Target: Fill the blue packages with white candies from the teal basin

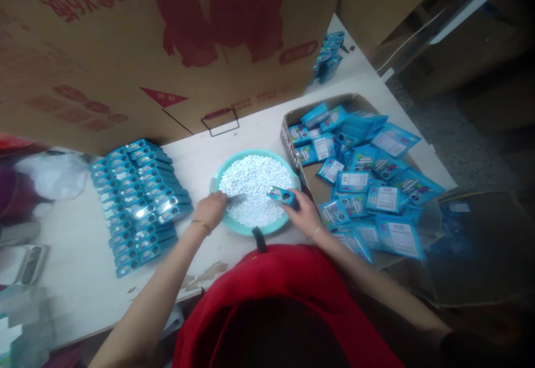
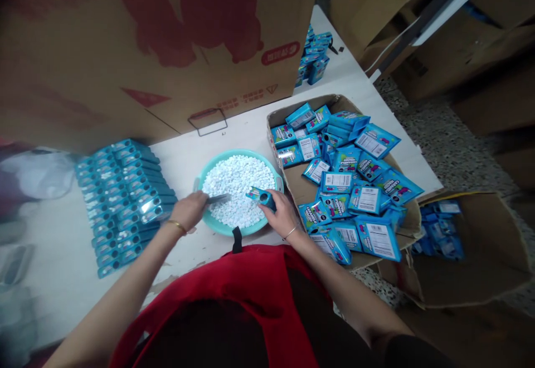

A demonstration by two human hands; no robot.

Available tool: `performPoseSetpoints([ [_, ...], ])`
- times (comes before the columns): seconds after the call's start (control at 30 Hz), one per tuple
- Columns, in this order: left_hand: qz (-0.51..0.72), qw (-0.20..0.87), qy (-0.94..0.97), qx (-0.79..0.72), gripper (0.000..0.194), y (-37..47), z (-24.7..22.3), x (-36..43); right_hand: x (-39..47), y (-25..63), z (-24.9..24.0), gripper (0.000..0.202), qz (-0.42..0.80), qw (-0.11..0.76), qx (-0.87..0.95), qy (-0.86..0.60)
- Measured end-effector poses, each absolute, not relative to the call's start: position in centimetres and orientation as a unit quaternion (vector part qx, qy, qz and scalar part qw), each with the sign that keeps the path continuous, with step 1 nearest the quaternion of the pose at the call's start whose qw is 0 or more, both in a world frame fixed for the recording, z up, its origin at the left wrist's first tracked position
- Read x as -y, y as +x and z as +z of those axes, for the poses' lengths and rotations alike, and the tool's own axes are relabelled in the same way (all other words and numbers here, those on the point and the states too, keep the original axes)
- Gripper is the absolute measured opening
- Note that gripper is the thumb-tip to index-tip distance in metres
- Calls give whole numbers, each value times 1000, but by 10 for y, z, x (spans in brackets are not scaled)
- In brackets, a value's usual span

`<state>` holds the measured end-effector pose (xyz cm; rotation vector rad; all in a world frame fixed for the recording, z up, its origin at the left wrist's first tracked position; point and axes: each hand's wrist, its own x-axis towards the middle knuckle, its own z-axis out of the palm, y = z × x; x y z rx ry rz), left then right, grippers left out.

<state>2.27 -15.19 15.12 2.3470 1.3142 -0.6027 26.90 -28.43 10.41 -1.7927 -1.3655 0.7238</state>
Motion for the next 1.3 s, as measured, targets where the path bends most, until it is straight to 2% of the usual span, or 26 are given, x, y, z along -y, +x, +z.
performPoseSetpoints([
  [0.13, -157, 282, 812, -485, 19, 50, 80, 175, 290, 276, 103, 40, 286, 385, 512, -712],
  [0.3, -96, 335, 796, -495, 21, 71, 60, 188, 295, 277, 104, 43, 316, 386, 474, -726],
  [0.43, -55, 371, 790, -485, 22, 44, 83, 180, 296, 278, 102, 44, 314, 397, 468, -724],
  [0.57, 27, 387, 811, -438, 23, 18, 127, 170, 292, 277, 100, 41, 287, 394, 498, -717],
  [0.67, 39, 370, 835, -405, 23, 12, 163, 163, 285, 273, 101, 38, 258, 382, 539, -705],
  [0.8, -11, 319, 884, -340, 24, 26, 202, 155, 277, 262, 103, 36, 250, 369, 591, -672],
  [0.97, -146, 166, 930, -294, 23, 66, 246, 162, 273, 250, 103, 41, 247, 357, 631, -643],
  [1.1, -189, 90, 934, -290, 25, 88, 277, 172, 272, 246, 97, 41, 264, 388, 623, -625],
  [1.23, -138, 128, 925, -330, 23, 71, 282, 166, 273, 247, 95, 37, 297, 426, 584, -624],
  [1.3, -64, 187, 915, -350, 41, 55, 267, 160, 274, 245, 99, 38, 324, 450, 559, -616],
])
